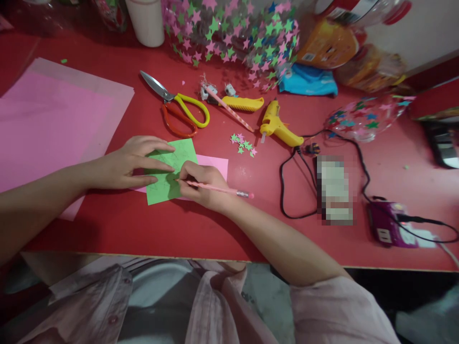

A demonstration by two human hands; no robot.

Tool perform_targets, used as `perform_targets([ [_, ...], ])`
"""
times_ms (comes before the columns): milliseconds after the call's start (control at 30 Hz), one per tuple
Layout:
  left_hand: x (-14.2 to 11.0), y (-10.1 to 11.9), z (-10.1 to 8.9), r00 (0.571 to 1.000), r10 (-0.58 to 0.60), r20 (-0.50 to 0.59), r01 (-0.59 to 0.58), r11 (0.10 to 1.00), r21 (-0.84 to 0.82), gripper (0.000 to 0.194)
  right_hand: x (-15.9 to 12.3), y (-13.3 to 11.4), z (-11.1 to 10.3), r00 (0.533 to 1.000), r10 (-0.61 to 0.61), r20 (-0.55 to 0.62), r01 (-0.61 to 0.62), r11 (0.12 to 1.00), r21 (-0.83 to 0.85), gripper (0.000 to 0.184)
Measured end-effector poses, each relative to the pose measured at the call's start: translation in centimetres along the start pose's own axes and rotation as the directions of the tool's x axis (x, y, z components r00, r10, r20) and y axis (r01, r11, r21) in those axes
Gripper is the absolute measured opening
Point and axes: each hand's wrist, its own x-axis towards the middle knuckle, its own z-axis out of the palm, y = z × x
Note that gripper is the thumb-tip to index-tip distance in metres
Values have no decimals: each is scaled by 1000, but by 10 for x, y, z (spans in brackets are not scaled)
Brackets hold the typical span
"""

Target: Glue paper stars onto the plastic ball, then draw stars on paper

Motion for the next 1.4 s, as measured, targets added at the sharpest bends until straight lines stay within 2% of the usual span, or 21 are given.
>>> perform_targets([
  [200, 0, -1, 1, 999, -34, 11, 34, 999, -16, 31, -2, -2, 1, 998, 2, -63, -2, 1000, 11, 12],
  [567, 0, 1, 0, 999, -38, 5, 38, 999, -27, 31, -2, -2, 1, 983, 55, -176, -70, 994, -84, 14],
  [733, -1, 0, 1, 999, -39, 8, 39, 999, -20, 31, -1, -3, 0, 980, 94, -177, -111, 990, -88, 14],
  [900, 0, 0, 0, 999, -30, 16, 30, 999, -16, 31, -4, 2, 2, 985, 65, -158, -78, 994, -81, 16],
  [1233, 0, 1, -1, 1000, -21, 8, 21, 1000, -9, 32, -6, -4, -1, 999, -21, -35, 19, 997, -80, 13],
  [1400, 0, 1, 0, 1000, -27, 11, 27, 1000, -10, 31, -7, -3, 0, 997, -74, -9, 73, 992, -99, 13],
])
